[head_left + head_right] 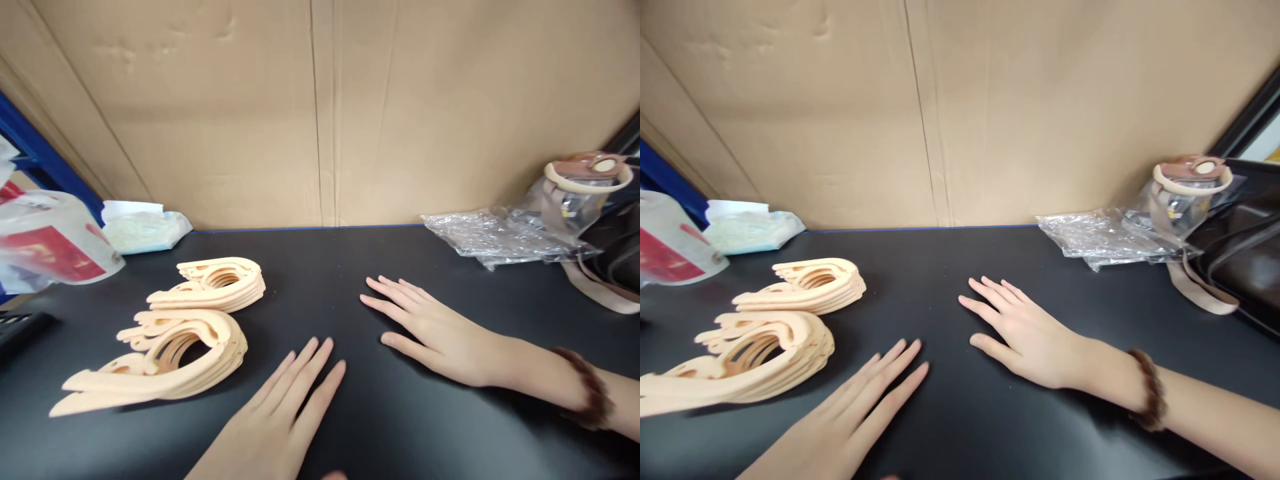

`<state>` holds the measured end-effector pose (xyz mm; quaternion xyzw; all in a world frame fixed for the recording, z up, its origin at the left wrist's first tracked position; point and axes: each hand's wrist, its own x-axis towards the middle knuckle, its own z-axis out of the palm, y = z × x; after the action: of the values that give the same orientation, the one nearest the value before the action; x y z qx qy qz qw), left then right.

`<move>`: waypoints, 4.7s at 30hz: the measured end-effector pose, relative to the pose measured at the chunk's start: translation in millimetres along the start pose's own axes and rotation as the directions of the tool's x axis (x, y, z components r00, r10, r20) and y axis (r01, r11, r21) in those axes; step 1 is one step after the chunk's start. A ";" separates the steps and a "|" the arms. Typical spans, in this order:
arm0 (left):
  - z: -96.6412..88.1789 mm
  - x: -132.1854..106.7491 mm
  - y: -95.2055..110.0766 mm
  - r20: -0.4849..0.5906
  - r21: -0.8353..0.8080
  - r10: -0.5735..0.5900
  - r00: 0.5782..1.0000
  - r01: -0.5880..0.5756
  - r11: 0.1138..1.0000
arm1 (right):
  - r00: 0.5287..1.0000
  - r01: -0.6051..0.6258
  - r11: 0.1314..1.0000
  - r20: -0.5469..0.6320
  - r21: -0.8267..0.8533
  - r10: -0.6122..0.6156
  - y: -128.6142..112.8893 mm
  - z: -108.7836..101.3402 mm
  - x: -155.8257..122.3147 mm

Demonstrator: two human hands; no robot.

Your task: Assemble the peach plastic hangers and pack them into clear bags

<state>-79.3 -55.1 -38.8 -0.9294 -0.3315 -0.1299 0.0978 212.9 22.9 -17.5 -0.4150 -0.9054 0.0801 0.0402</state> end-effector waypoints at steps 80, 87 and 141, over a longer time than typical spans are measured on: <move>-26.8 53.1 -6.0 -0.022 -0.060 -0.067 0.997 0.066 0.996 | 0.985 -0.093 0.880 -0.172 -0.466 0.014 35.6 -24.4 -29.7; 5.1 94.2 -9.3 0.241 -0.200 -0.445 0.863 0.493 0.847 | 0.972 0.109 0.950 -0.170 -0.292 -0.164 28.4 -29.8 -19.8; -6.8 112.0 -7.5 0.553 -0.816 -0.489 0.674 0.320 -0.481 | 0.919 0.389 0.919 -0.085 0.060 -0.384 -10.1 -18.6 -13.4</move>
<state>-1.8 14.9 2.7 -0.4053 -0.4350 -0.4091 -0.6923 216.7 8.3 2.5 -0.2289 -0.9638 0.0899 0.1034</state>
